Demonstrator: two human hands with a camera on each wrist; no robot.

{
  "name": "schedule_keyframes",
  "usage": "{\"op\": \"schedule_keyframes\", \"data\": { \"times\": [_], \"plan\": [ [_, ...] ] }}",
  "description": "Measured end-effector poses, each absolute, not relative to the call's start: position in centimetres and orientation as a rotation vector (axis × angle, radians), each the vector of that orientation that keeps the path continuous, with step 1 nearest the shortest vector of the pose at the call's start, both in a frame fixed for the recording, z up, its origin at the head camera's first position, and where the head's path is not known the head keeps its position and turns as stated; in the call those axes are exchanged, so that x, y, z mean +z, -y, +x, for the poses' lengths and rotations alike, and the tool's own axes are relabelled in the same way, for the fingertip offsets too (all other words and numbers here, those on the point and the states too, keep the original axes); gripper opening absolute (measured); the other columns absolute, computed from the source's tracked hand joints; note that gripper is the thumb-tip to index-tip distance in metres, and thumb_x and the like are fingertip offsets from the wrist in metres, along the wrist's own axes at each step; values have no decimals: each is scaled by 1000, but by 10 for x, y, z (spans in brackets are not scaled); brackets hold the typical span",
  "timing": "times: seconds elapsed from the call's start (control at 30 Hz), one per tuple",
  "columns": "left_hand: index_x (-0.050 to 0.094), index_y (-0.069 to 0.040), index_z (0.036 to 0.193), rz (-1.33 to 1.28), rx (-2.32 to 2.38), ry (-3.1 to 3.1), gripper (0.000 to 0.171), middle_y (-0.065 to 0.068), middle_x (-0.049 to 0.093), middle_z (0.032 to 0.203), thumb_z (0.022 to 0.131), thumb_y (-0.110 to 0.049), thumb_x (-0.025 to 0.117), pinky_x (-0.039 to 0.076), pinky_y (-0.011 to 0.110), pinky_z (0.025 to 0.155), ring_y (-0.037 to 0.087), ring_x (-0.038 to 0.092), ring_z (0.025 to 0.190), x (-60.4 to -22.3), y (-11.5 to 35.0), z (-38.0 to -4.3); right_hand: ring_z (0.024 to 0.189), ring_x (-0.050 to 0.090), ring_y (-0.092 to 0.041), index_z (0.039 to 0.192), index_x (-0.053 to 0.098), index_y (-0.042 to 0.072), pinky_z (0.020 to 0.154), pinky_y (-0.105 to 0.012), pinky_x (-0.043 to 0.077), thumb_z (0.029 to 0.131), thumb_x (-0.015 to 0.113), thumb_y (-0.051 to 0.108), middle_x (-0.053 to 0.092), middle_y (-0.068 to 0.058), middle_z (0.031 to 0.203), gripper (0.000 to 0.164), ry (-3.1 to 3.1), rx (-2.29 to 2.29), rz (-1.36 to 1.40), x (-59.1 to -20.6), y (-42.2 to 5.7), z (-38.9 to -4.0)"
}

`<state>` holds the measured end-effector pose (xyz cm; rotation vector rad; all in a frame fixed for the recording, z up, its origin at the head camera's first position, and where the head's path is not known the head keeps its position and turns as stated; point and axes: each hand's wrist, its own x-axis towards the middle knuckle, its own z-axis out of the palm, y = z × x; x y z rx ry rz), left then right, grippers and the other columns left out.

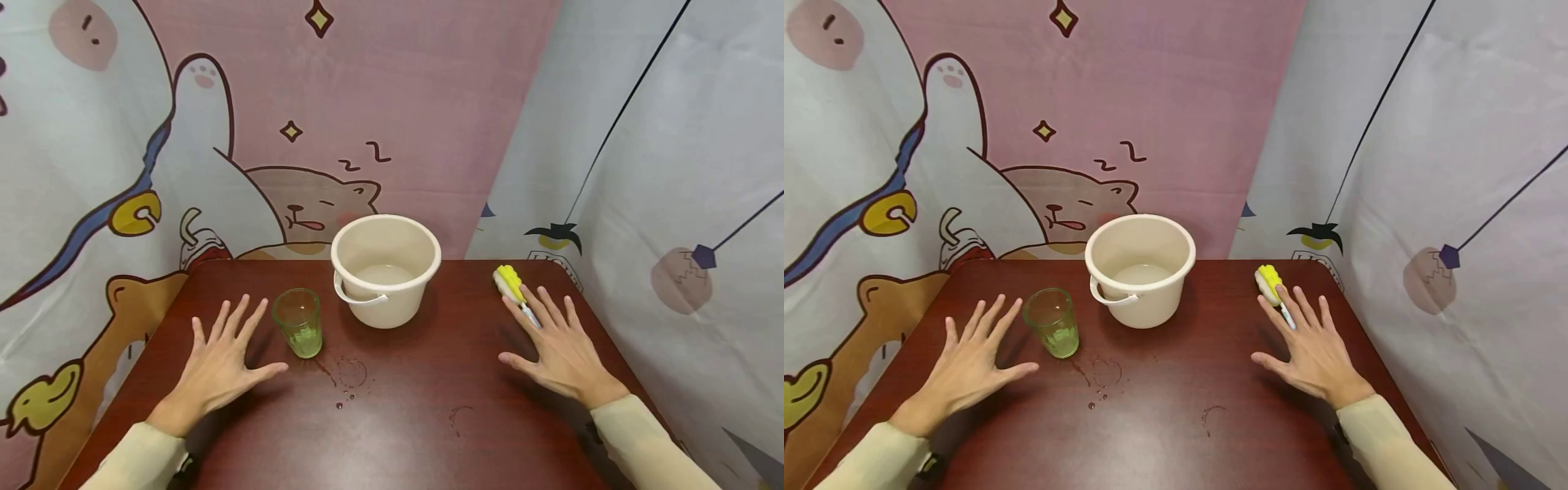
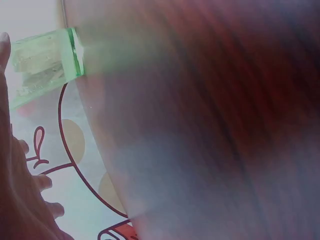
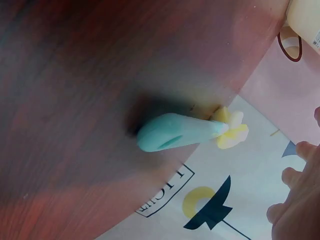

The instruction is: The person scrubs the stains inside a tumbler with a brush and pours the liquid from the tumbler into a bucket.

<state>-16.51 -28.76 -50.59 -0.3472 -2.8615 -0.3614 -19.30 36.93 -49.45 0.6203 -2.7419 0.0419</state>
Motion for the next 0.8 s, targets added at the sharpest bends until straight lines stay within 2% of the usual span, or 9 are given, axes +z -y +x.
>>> {"op": "schedule_keyframes", "data": {
  "times": [0.3, 0.43, 0.63, 0.77, 0.8],
  "plan": [
    [14, -40, 188, -315, -529, 2877, 128, 21, 32, 191, 90, -86, 82, 12, 100, 125, 58, 29, 175, -504, 277, -168, 176, 33, -49, 186, 30, 32, 148, -70, 0, 99, 75, 78, 31, -15, 192, 108, 2766, 53, 596, -495, -366, -194],
    [15, -39, 188, -305, -615, 2871, 127, 20, 35, 190, 90, -83, 84, 14, 100, 126, 58, 33, 173, -503, 271, -169, 175, 33, -48, 186, 30, 33, 146, -73, 10, 100, 74, 77, 31, -15, 192, 106, 2775, 66, 582, -494, -366, -194],
    [17, -38, 188, -307, -707, 2850, 129, 16, 39, 189, 89, -81, 87, 18, 98, 127, 51, 40, 171, -502, 261, -171, 172, 38, -48, 186, 26, 38, 134, -79, 31, 101, 75, 75, 34, -15, 191, 105, 2768, 65, 571, -493, -365, -196],
    [16, -38, 188, -273, -777, 2860, 129, 17, 42, 186, 90, -80, 88, 24, 93, 129, 50, 43, 170, -500, 254, -172, 170, 41, -49, 186, 26, 39, 132, -78, 34, 103, 74, 73, 35, -16, 190, 102, 2783, 77, 550, -493, -365, -196],
    [14, -39, 188, -254, -795, 2870, 130, 17, 42, 186, 89, -81, 87, 28, 93, 128, 50, 44, 169, -499, 252, -172, 170, 41, -49, 186, 26, 39, 131, -78, 35, 103, 74, 73, 35, -16, 190, 102, 2788, 82, 544, -493, -365, -195]
  ]
}}
